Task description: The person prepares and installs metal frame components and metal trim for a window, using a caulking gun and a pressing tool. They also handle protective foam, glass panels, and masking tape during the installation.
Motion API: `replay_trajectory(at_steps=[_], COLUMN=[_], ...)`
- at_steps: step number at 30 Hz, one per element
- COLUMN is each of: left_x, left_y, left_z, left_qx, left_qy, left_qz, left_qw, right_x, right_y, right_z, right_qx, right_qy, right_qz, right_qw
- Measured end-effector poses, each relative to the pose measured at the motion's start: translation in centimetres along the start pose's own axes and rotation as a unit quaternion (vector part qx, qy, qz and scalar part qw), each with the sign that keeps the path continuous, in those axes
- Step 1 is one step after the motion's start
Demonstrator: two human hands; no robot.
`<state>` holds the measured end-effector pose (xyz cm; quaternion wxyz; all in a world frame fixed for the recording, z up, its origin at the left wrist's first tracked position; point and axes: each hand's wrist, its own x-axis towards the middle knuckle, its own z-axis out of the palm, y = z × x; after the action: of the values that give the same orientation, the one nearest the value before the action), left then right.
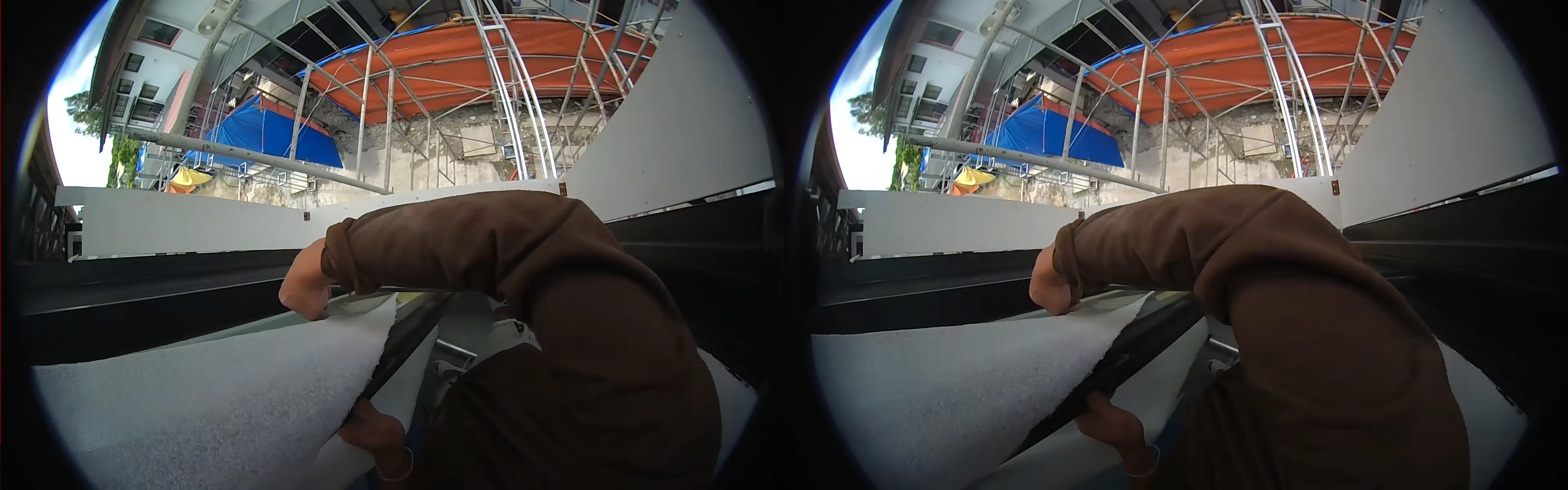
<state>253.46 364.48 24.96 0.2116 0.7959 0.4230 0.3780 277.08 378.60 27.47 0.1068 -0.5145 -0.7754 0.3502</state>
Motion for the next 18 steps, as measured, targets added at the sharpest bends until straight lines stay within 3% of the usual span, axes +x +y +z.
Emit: replay_trajectory(at_steps=[2,3,4,5,6,7,8,10,11,12,15,18], left_x=[-0.1,-0.2,-0.3,-0.1,0.3,0.6,0.5,0.2,0.3,0.5,0.7,0.8], left_y=[-0.2,-1.2,-0.5,0.5,1.3,1.8,2.1,2.4,2.3,2.3,1.1,0.4], left_z=[0.3,0.3,0.1,0.1,0.3,0.2,-0.1,-0.3,-0.2,-0.1,0.2,0.8], left_qx=[0.0,-0.03,-0.035,-0.024,-0.014,-0.019,-0.013,-0.016,-0.021,-0.026,-0.043,-0.054], left_qy=[0.002,0.003,0.02,0.0,-0.012,0.02,-0.01,-0.027,-0.03,-0.037,-0.019,-0.005], left_qz=[-0.022,-0.004,0.01,0.003,-0.005,0.003,-0.035,-0.068,-0.051,-0.034,-0.006,0.004], left_qw=[1.0,1.0,0.999,1.0,1.0,1.0,0.999,0.997,0.998,0.998,0.999,0.999], right_x=[1.3,1.0,1.0,0.1,1.2,0.4,-0.2,2.9,4.1,3.8,2.7,3.0], right_y=[0.1,0.5,2.6,2.5,4.3,4.6,4.8,9.6,10.4,9.9,10.3,11.7], right_z=[0.7,1.5,3.0,3.6,6.1,5.2,4.9,7.7,8.1,9.1,8.0,9.6], right_qx=[-0.193,-0.234,-0.259,-0.338,-0.371,-0.346,-0.311,-0.107,-0.104,-0.072,-0.17,-0.069], right_qy=[-0.071,-0.1,-0.049,-0.088,-0.063,-0.069,-0.079,-0.003,-0.068,-0.004,-0.073,-0.026], right_qz=[-0.03,-0.142,-0.224,-0.193,-0.204,-0.255,-0.304,-0.475,-0.466,-0.506,-0.465,-0.49], right_qw=[0.978,0.957,0.938,0.917,0.904,0.901,0.897,0.874,0.876,0.859,0.866,0.869])
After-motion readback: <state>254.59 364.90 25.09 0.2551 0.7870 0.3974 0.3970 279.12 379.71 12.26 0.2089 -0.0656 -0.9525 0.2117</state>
